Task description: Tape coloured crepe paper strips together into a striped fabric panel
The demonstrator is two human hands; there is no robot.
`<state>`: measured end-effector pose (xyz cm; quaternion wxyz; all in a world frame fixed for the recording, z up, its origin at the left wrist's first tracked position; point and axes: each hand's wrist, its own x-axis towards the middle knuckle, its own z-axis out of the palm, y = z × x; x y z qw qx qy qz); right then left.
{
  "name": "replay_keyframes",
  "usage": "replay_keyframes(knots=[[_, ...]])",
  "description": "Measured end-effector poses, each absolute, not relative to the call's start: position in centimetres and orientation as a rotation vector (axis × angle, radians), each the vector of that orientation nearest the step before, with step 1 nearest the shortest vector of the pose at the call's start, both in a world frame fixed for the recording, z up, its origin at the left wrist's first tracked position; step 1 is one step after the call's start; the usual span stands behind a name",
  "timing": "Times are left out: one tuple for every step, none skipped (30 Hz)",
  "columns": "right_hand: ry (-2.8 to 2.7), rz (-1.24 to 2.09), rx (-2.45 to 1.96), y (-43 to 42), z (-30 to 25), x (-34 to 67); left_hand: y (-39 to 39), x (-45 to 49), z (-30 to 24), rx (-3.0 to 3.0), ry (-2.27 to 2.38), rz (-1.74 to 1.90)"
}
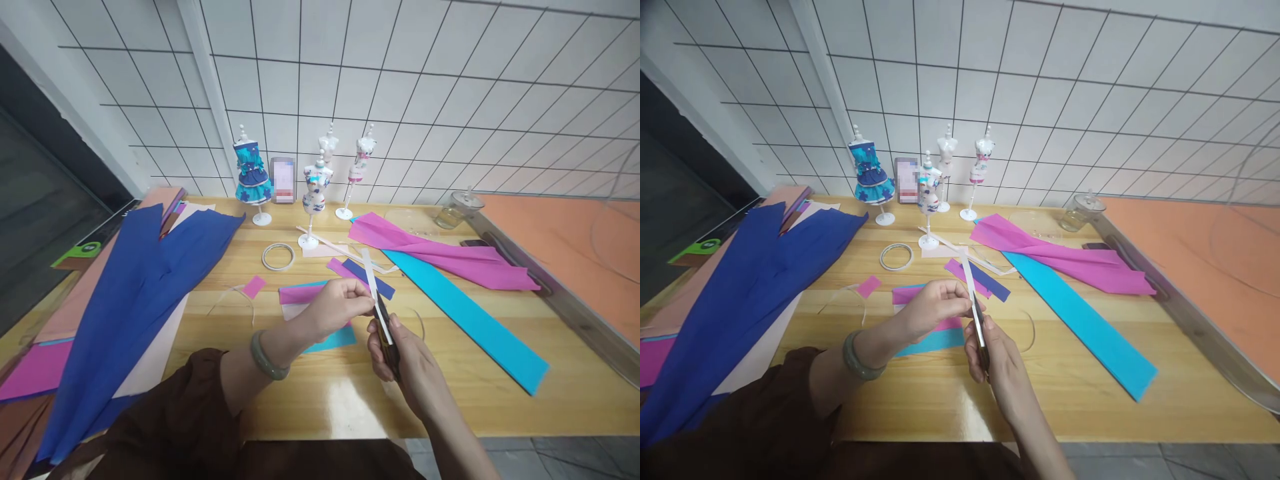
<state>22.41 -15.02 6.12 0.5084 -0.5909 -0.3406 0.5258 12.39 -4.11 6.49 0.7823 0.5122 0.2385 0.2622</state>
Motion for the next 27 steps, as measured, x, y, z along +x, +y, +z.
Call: replay_keyframes(knots=[[-0.821, 1.252, -1.430, -15.00, 6.04, 22.40, -4.12, 12.39, 6.45, 1.131, 0.525, 0.572], [-0.817, 1.241, -1.432, -15.00, 5.93, 22.39, -4.13, 12.39, 6.41, 1.154, 0.533, 0.577], [-0.811, 1.232, -1.429, -15.01, 5.80, 22.38, -4.13, 12.39, 6.35, 1.171, 0.537, 0.579], [-0.804, 1.227, -1.422, -15.02, 5.67, 22.37, -4.13, 12.39, 6.30, 1.181, 0.534, 0.578], [-0.797, 1.225, -1.417, -15.04, 5.54, 22.37, -4.13, 12.39, 6.26, 1.187, 0.527, 0.576], [-0.788, 1.226, -1.415, -15.06, 5.44, 22.36, -4.14, 12.39, 6.22, 1.191, 0.516, 0.576], [-0.778, 1.230, -1.413, -15.07, 5.36, 22.34, -4.15, 12.39, 6.19, 1.194, 0.504, 0.579], [-0.765, 1.235, -1.409, -15.06, 5.31, 22.31, -4.16, 12.40, 6.18, 1.197, 0.495, 0.583], [-0.748, 1.242, -1.403, -15.05, 5.28, 22.27, -4.18, 12.40, 6.18, 1.199, 0.490, 0.587], [-0.729, 1.248, -1.394, -15.01, 5.27, 22.22, -4.20, 12.40, 6.19, 1.201, 0.492, 0.590], [-0.711, 1.251, -1.387, -14.96, 5.27, 22.15, -4.21, 12.41, 6.22, 1.202, 0.499, 0.592], [-0.695, 1.251, -1.381, -14.90, 5.27, 22.08, -4.23, 12.41, 6.24, 1.202, 0.510, 0.594], [-0.685, 1.248, -1.380, -14.83, 5.28, 22.02, -4.24, 12.41, 6.28, 1.199, 0.521, 0.597], [-0.680, 1.241, -1.382, -14.78, 5.30, 21.96, -4.24, 12.41, 6.30, 1.196, 0.531, 0.602], [-0.680, 1.234, -1.387, -14.74, 5.31, 21.91, -4.24, 12.41, 6.33, 1.191, 0.534, 0.605], [-0.681, 1.230, -1.389, -14.72, 5.32, 21.87, -4.23, 12.40, 6.34, 1.188, 0.535, 0.606], [-0.683, 1.229, -1.389, -14.70, 5.33, 21.85, -4.22, 12.39, 6.35, 1.187, 0.535, 0.607], [-0.684, 1.230, -1.388, -14.70, 5.33, 21.83, -4.21, 12.38, 6.34, 1.190, 0.536, 0.607], [-0.681, 1.230, -1.390, -14.71, 5.33, 21.81, -4.21, 12.36, 6.32, 1.197, 0.540, 0.608], [-0.675, 1.230, -1.394, -14.72, 5.32, 21.80, -4.21, 12.35, 6.30, 1.207, 0.548, 0.608], [-0.665, 1.229, -1.400, -14.73, 5.32, 21.79, -4.22, 12.33, 6.26, 1.218, 0.558, 0.609], [-0.654, 1.226, -1.407, -14.74, 5.31, 21.77, -4.24, 12.31, 6.23, 1.228, 0.566, 0.609], [-0.644, 1.222, -1.414, -14.75, 5.31, 21.74, -4.26, 12.30, 6.21, 1.234, 0.569, 0.606], [-0.638, 1.217, -1.419, -14.76, 5.32, 21.71, -4.27, 12.29, 6.20, 1.237, 0.569, 0.605], [-0.635, 1.213, -1.421, -14.76, 5.33, 21.67, -4.29, 12.28, 6.21, 1.234, 0.565, 0.604], [-0.636, 1.209, -1.420, -14.77, 5.36, 21.64, -4.29, 12.28, 6.24, 1.229, 0.560, 0.605], [-0.639, 1.205, -1.421, -14.78, 5.39, 21.60, -4.29, 12.28, 6.27, 1.226, 0.557, 0.606]])
